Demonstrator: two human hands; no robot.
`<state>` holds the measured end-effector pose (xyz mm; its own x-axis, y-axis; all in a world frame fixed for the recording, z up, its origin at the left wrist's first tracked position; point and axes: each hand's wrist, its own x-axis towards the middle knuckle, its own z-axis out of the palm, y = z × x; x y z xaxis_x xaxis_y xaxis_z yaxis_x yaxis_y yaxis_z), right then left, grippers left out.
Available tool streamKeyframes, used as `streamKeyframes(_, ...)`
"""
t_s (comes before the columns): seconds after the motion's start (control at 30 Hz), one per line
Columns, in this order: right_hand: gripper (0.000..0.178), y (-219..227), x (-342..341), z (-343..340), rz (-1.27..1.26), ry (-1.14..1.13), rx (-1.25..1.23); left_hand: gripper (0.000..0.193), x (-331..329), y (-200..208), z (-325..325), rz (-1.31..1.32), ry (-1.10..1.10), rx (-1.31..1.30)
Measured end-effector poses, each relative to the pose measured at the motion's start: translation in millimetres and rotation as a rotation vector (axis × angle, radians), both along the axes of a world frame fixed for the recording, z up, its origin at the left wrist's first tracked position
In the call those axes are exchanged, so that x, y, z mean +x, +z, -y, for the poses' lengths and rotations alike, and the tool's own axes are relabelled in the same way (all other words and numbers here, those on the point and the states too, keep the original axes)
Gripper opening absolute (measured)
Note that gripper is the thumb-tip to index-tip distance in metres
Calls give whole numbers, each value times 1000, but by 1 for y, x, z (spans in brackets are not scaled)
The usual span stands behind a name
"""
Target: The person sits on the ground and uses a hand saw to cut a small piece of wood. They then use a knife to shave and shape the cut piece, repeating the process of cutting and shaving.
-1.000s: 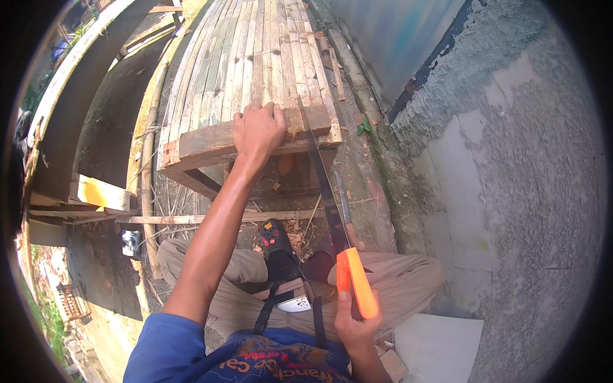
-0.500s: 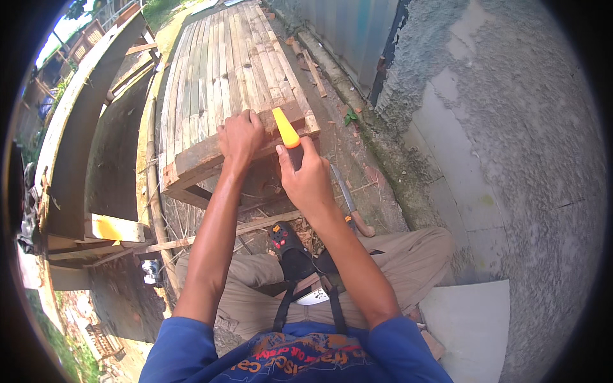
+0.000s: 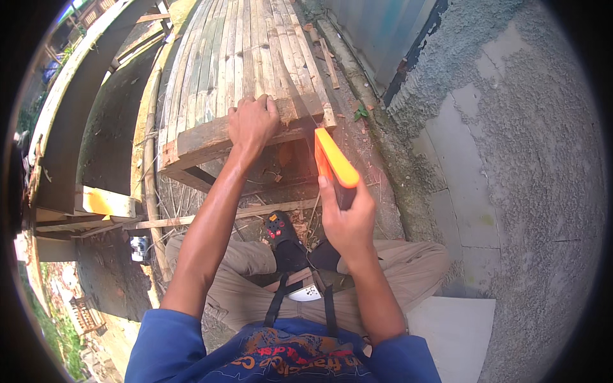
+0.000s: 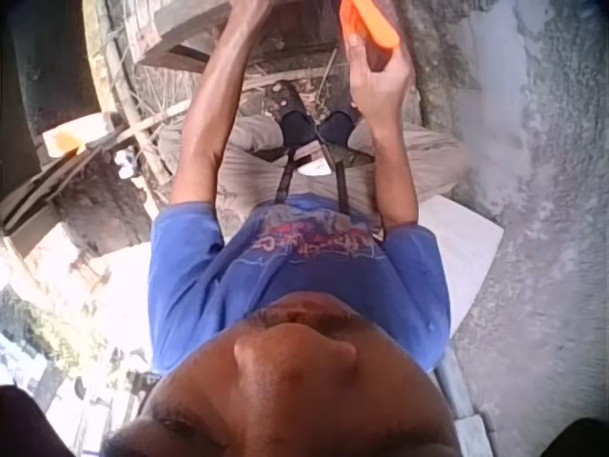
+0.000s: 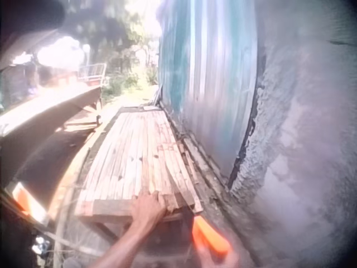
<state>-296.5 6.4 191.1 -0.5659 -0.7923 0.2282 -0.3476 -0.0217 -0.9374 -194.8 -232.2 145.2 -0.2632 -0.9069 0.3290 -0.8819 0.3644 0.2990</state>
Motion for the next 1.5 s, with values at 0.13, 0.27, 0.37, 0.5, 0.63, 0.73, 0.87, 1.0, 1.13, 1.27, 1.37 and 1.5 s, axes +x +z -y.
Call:
streamKeyframes(0.13,35,24,-9,68,-56,65,-6,43,-5,13,11,47,18,50)
streamKeyframes(0.27,26,1,3,40,-136,23,-80,45,-3,10,14,37,49,95)
streamKeyframes(0.37,21,-9,14,-35,7,-2,23,46,-1,8,11,35,29,102)
streamKeyframes(0.5,19,-9,14,-163,-76,21,154,45,4,9,1,38,-9,111)
streamKeyframes(0.63,17,-6,21,-159,34,-22,114,41,2,2,-4,-3,19,12)
streamKeyframes(0.73,20,-13,10,-43,35,22,115,43,1,1,-3,22,23,21)
streamKeyframes(0.87,30,2,-7,78,-58,21,-74,42,-7,15,-2,48,18,67)
streamKeyframes(1.0,25,-6,4,64,-117,19,-72,43,-5,11,0,20,19,57)
streamKeyframes(1.13,18,-26,22,-32,-58,-29,-12,43,3,9,1,22,24,105)
streamKeyframes(1.27,13,-27,24,-159,21,-25,47,42,3,11,-4,-8,15,81)
streamKeyframes(1.37,21,-13,29,-187,208,-82,85,41,3,3,-6,-10,44,55)
streamKeyframes(1.5,19,-20,14,-64,-3,-23,59,41,-3,4,-6,-39,19,57)
